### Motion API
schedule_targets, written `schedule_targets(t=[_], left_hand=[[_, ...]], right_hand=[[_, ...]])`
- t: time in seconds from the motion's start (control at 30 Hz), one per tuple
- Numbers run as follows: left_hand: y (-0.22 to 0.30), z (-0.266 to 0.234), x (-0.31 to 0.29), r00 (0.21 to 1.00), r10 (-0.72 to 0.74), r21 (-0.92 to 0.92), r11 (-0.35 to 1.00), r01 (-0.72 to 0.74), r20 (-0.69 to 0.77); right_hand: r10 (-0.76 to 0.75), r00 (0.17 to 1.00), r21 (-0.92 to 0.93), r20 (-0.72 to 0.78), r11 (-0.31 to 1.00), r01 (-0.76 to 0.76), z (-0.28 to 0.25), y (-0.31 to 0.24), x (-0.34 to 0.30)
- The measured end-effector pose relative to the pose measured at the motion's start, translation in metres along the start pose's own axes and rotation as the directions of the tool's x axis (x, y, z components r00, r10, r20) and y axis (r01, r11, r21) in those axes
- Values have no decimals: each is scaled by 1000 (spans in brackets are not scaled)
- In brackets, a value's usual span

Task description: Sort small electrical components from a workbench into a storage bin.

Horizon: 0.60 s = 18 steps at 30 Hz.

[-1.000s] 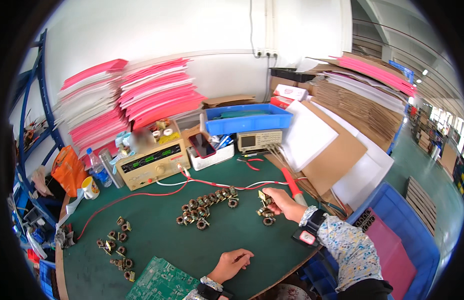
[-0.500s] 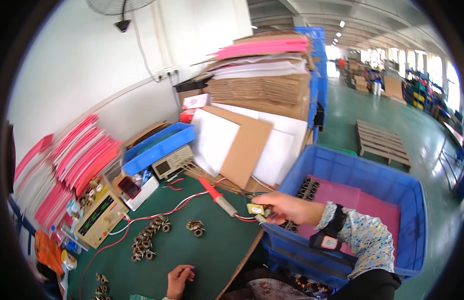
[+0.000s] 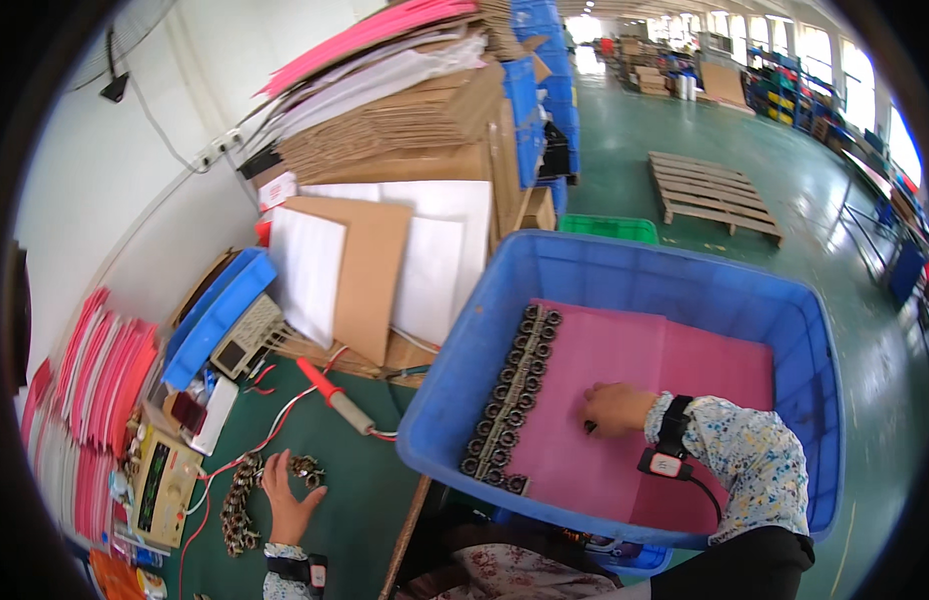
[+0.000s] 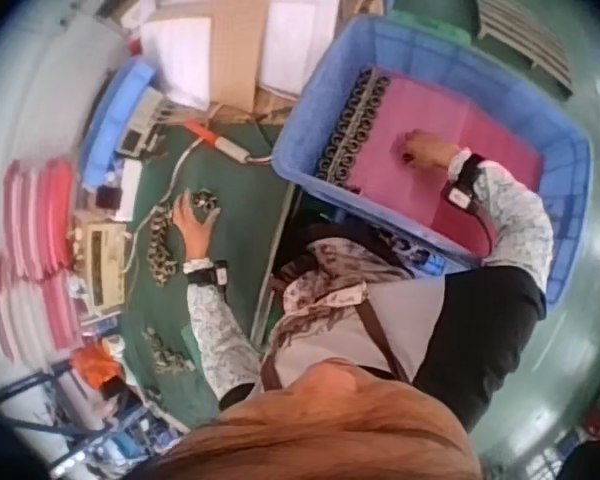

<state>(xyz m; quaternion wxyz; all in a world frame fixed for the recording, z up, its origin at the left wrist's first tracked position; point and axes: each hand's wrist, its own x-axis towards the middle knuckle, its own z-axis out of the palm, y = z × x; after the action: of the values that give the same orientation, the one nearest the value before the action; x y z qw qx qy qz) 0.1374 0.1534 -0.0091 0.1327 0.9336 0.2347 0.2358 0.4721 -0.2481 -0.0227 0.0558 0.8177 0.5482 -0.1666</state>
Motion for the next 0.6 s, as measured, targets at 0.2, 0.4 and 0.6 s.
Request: schedule_targets(t=[0.2,0.4,0.6], left_hand=[[-11,27,19,991,-40,143,989,22,126],[2,28,27,995,28,138,990,-41,97],[-6,15,21,994,-16,-41,999,20,109]], right_hand=[[-114,977,70,-181,989,128,6,-14,7],[-257,959,527,122,835,157,8,-45,27],[-140,946,553,-293,782,287,49,-52,25]])
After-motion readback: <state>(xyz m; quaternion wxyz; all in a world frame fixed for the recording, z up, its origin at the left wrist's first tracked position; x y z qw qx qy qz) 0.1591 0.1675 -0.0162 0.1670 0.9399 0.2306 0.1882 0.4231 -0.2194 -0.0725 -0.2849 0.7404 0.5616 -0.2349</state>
